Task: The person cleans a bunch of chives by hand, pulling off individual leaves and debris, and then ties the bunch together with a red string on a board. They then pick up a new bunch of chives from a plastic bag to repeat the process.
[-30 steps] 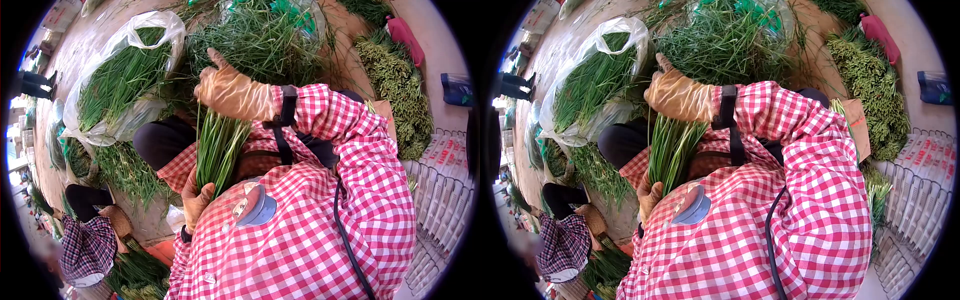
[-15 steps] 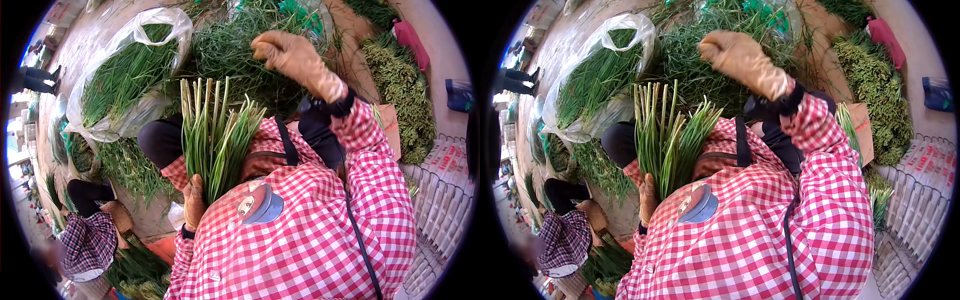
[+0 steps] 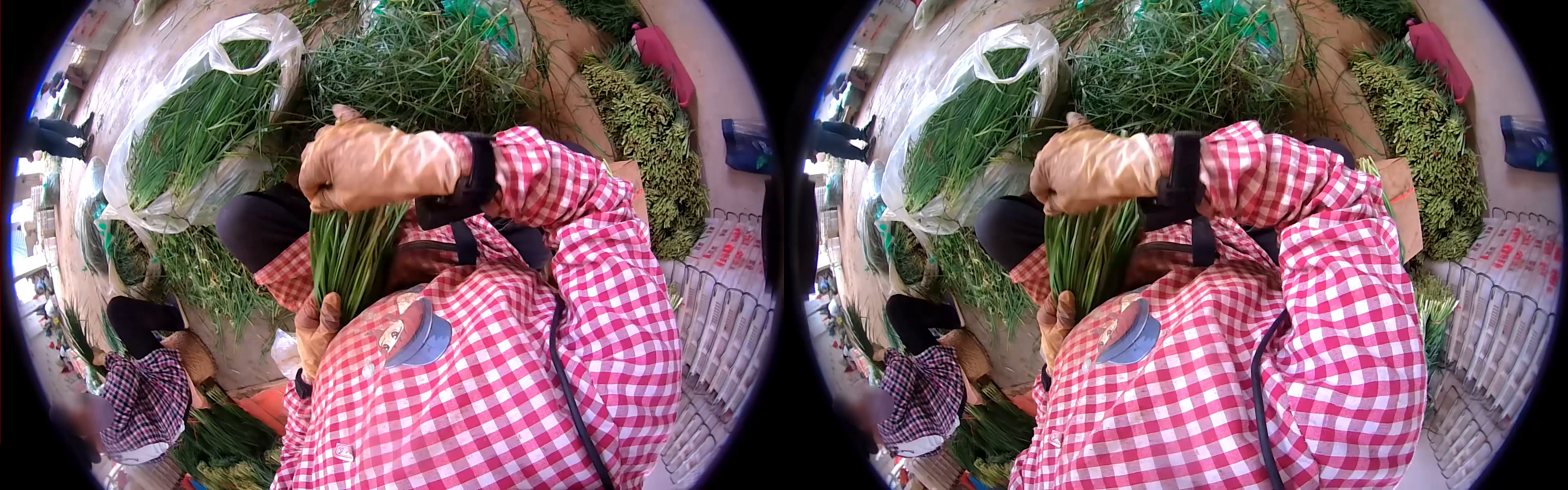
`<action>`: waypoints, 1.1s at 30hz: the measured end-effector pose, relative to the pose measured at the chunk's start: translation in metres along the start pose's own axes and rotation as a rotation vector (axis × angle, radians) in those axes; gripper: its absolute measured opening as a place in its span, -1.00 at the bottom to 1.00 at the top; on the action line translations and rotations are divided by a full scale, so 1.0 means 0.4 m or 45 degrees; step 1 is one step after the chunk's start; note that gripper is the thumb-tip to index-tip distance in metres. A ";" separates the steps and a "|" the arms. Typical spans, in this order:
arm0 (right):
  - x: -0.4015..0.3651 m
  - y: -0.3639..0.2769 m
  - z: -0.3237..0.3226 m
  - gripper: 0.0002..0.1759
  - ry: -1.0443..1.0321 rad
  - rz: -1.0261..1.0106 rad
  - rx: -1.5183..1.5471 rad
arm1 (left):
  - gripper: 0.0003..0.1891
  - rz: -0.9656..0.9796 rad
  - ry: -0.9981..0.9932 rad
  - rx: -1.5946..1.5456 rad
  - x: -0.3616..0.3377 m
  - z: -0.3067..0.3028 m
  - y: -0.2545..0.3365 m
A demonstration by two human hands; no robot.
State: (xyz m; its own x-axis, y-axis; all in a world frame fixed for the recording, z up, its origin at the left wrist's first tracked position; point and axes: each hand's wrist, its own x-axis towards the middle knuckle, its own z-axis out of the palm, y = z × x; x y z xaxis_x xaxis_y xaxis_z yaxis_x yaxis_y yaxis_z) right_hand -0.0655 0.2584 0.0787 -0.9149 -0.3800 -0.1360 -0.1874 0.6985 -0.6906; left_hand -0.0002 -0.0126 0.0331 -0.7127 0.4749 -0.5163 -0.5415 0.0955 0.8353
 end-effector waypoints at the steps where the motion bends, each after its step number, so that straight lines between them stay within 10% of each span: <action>1: 0.002 0.010 0.011 -0.85 0.050 0.086 0.187 | -0.51 0.054 -0.043 0.005 0.004 -0.008 -0.002; 7: 0.102 0.140 0.129 -0.71 0.764 -0.214 -0.940 | -0.27 0.198 -0.185 -0.116 0.038 -0.048 -0.030; 9: 0.058 0.106 0.065 -0.80 0.633 0.098 -1.393 | -0.18 0.137 -0.210 -0.194 0.039 -0.063 -0.032; 10: 0.061 0.205 0.054 -0.87 0.778 -0.102 -1.143 | -0.17 0.103 -0.228 -0.261 0.040 -0.068 -0.032; 14: -0.057 0.339 -0.088 -0.77 0.871 0.439 -1.325 | -0.19 0.024 -0.210 -0.465 0.029 -0.098 -0.040; 15: -0.104 0.370 -0.107 -0.82 1.281 0.300 -1.273 | -0.20 0.013 -0.185 -0.473 0.022 -0.107 -0.043; 17: -0.187 0.576 -0.070 -0.87 1.166 0.537 -1.139 | -0.20 0.004 -0.156 -0.466 0.013 -0.123 -0.046; 20: -0.212 0.405 -0.038 -0.60 0.660 1.150 -0.660 | -0.21 -0.002 -0.129 -0.454 0.014 -0.134 -0.045; 23: -0.183 0.281 0.056 -0.46 1.069 0.087 -0.500 | -0.22 -0.007 -0.106 -0.442 0.009 -0.137 -0.046; 25: -0.134 0.169 0.055 -0.42 0.782 -0.261 -0.236 | -0.23 -0.015 -0.091 -0.428 0.009 -0.142 -0.042; 28: -0.078 0.126 0.152 -0.72 0.373 -0.149 -0.770 | -0.24 -0.017 -0.075 -0.416 0.002 -0.148 -0.041; 33: -0.092 0.241 0.071 -0.80 0.676 -0.169 -0.635 | -0.25 -0.007 -0.036 -0.411 -0.017 -0.154 -0.044</action>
State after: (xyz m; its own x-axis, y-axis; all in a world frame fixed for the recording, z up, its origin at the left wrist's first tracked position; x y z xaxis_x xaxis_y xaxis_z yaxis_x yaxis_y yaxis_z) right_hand -0.0399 0.3225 -0.0031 -0.8992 -0.2246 0.3755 -0.3333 0.9076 -0.2553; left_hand -0.0132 -0.0713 0.0101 -0.6992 0.4996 -0.5114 -0.6619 -0.1823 0.7271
